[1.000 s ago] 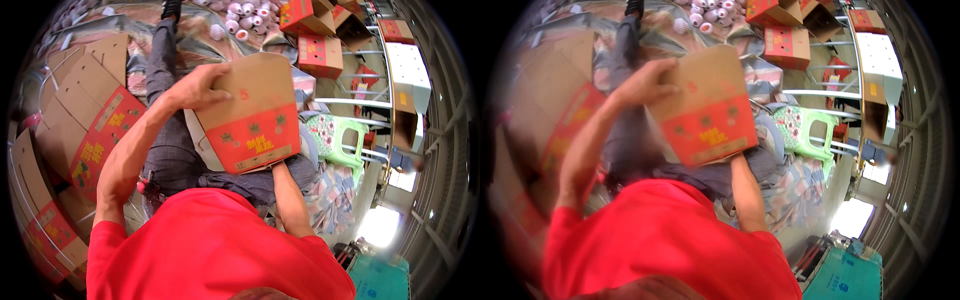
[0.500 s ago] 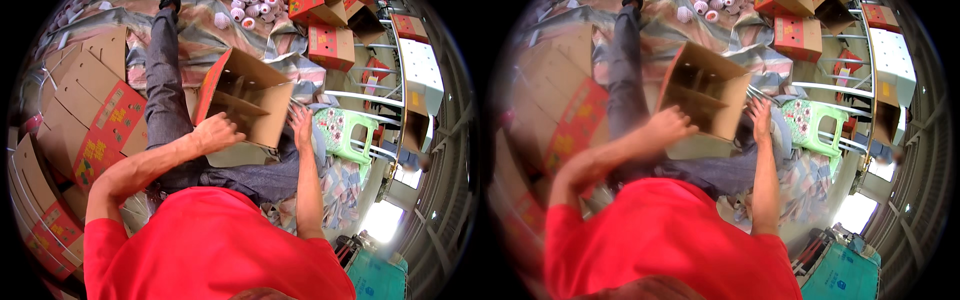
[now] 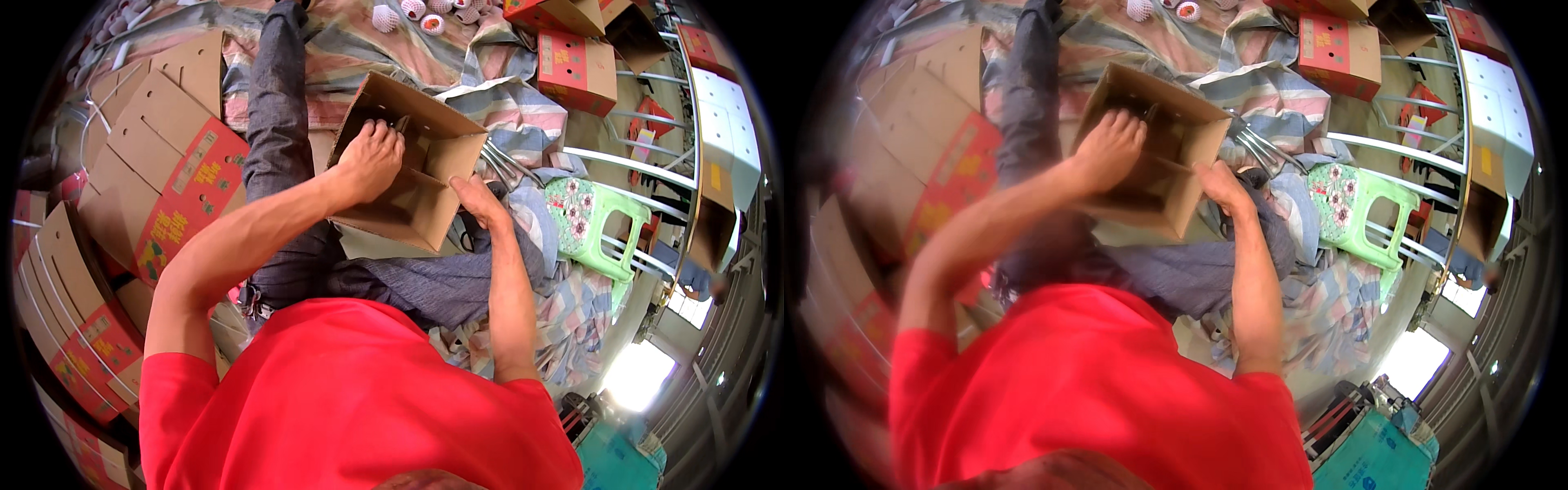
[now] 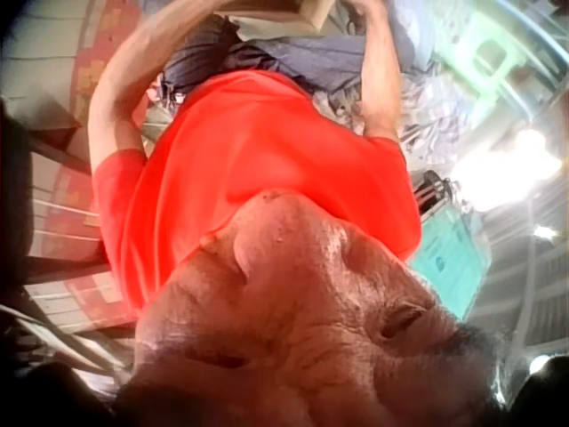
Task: The person sits on the floor and repeatedly folds flat cardboard sheets into small boxes. They tuck flaps and press edges to form the box shape, then place the finished boxes aside. The process is repeated for several identical boxes.
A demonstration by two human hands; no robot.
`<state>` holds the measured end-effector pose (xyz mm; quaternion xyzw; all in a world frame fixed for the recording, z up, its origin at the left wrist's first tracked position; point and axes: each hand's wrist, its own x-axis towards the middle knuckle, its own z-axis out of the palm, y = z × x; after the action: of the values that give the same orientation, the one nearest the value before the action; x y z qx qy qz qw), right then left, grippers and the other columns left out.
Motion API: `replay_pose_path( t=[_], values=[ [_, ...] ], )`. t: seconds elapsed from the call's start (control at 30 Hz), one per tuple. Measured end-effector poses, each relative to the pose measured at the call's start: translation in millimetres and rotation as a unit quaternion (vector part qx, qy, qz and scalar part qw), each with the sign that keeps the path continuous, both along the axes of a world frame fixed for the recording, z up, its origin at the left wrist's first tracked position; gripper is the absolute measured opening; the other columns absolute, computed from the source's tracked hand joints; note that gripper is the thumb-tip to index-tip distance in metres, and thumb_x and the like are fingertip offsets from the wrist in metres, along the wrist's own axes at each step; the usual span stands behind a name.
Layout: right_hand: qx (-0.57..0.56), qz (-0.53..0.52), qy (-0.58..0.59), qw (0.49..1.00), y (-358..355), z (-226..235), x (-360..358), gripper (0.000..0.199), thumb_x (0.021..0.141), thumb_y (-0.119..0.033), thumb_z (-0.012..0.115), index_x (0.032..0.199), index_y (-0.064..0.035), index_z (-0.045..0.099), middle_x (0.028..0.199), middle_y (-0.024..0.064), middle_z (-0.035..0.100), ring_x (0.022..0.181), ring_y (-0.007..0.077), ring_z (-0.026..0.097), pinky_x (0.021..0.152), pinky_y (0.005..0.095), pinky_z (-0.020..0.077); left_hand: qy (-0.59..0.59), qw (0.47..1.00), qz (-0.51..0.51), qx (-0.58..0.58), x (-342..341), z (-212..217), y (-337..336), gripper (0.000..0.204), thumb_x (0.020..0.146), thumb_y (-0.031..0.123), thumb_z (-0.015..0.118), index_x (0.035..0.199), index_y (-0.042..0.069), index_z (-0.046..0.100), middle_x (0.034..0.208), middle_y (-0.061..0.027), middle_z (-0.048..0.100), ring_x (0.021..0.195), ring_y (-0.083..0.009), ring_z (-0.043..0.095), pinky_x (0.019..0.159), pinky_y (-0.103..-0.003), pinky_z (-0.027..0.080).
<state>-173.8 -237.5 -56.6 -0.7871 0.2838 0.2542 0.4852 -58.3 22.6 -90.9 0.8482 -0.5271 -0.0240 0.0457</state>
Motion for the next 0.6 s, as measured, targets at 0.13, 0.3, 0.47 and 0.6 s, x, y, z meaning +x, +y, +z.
replay_pose_path(
  t=[0.13,0.3,0.47,0.6],
  values=[
    [-0.07,0.047,0.026,0.996,-9,-17,2,0.048,0.099,-0.027,0.05,0.12,0.0146,0.064,0.104,0.028,0.074,0.095,0.0371,0.072,0.09,0.0481,0.054,0.191,0.974,0.024,0.12,0,-40,-25,0.067,0.093,0.015,0.059,0.15,-0.016,0.045,0.137,-0.0312,0.062,0.132,-0.0448,0.058,0.116,-0.056,0.041],
    [-0.077,0.093,-0.023,0.992,9,15,8,0.041,0.099,-0.026,0.051,0.1,0.0117,0.067,0.082,0.0212,0.068,0.08,0.0236,0.063,0.077,0.0449,0.0519,0.165,0.98,0.019,0.11,-8,-74,0,0.072,0.098,0.012,0.056,0.162,-0.008,0.029,0.155,-0.0302,0.05,0.14,-0.0422,0.053,0.119,-0.065,0.031],
    [-0.232,0.158,0.05,0.958,-3,-2,13,0.052,0.101,-0.026,0.055,0.127,0.0189,0.06,0.118,0.0421,0.068,0.118,0.0552,0.065,0.107,0.054,0.0513,0.123,0.982,0.093,0.112,-28,-120,-48,0.071,0.093,0.008,0.062,0.158,-0.006,0.038,0.146,-0.0256,0.056,0.137,-0.0462,0.05,0.121,-0.064,0.028],
    [-0.231,0.111,-0.008,0.967,-10,-30,0,0.049,0.101,-0.025,0.056,0.126,0.0166,0.062,0.119,0.0425,0.067,0.122,0.0551,0.063,0.109,0.0547,0.0487,0.183,0.972,0.065,0.129,-17,-112,-46,0.075,0.092,0.012,0.066,0.158,-0.006,0.037,0.149,-0.025,0.053,0.14,-0.0451,0.047,0.121,-0.063,0.027]
  ],
)
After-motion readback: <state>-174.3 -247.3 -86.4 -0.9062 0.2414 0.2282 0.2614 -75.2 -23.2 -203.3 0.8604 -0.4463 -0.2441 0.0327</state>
